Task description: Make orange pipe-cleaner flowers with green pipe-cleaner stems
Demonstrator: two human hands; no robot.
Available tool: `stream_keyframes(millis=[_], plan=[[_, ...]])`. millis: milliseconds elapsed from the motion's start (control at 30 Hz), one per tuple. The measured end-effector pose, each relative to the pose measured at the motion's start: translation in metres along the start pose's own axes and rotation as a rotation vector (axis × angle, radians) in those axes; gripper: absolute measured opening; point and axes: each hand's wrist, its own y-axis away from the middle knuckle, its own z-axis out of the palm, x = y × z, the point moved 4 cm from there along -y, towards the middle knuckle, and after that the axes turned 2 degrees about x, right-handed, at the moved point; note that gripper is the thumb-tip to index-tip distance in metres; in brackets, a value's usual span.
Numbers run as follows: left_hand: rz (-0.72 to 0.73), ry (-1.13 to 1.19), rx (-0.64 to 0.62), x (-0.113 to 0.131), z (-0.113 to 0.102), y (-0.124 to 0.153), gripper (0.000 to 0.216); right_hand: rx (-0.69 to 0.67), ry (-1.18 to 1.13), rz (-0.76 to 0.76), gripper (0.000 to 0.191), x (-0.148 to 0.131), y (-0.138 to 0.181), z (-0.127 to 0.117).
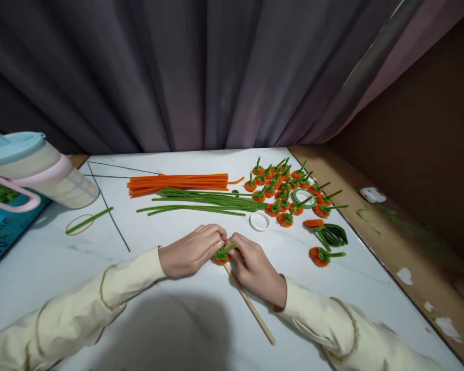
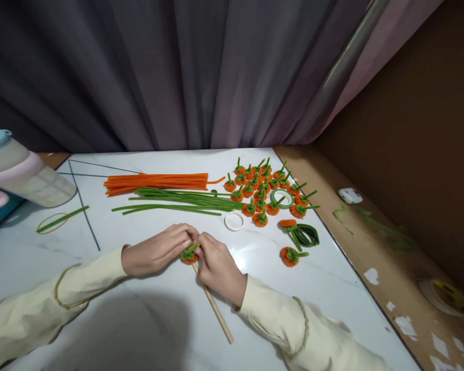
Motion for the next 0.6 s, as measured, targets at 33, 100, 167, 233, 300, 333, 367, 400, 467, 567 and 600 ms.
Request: stream_keyframes(millis=[33, 100, 167, 233, 300, 333, 367, 400, 467, 567, 600], plan=[[-0.008, -0.001, 0.015, 0.0, 0.0, 0.0, 0.024, -0.002, -0.004, 0.001, 0.016, 0.0, 0.0, 0.0], [-0.005, -0.031, 0.034, 0.002, 0.001, 0.0, 0.024, -0.003, -0.009, 0.0, 0.016, 0.0, 0.0, 0.001], [0.004, -0.074, 0.049, 0.003, 0.003, 0.001, 0.023, -0.002, -0.01, -0.001, 0.015, 0.001, 0.0, 0.001], [0.008, -0.112, 0.068, 0.004, 0.006, 0.002, 0.022, -0.002, -0.009, 0.004, 0.015, 0.001, 0.0, 0.001], [0.015, -0.128, 0.092, 0.003, 0.009, 0.003, 0.02, -0.002, -0.012, 0.015, 0.016, 0.001, 0.0, 0.001], [0.024, -0.128, 0.106, 0.003, 0.011, 0.003, 0.02, 0.001, -0.017, 0.023, 0.016, 0.001, 0.0, 0.0], [0.037, -0.125, 0.121, 0.003, 0.012, 0.004, 0.019, 0.004, -0.026, 0.033, 0.016, 0.001, 0.0, 0.0], [0.052, -0.12, 0.138, 0.003, 0.014, 0.004, 0.019, 0.009, -0.039, 0.046, 0.016, 0.002, -0.001, 0.0], [0.085, -0.113, 0.181, 0.002, 0.015, 0.005, 0.019, 0.021, -0.072, 0.077, 0.016, 0.002, -0.001, -0.001], [0.127, -0.105, 0.247, 0.002, 0.016, 0.007, 0.018, 0.041, -0.122, 0.131, 0.016, 0.003, -0.002, -0.002], [0.134, -0.096, 0.269, 0.002, 0.016, 0.007, 0.017, 0.043, -0.138, 0.153, 0.017, 0.003, -0.002, -0.002]])
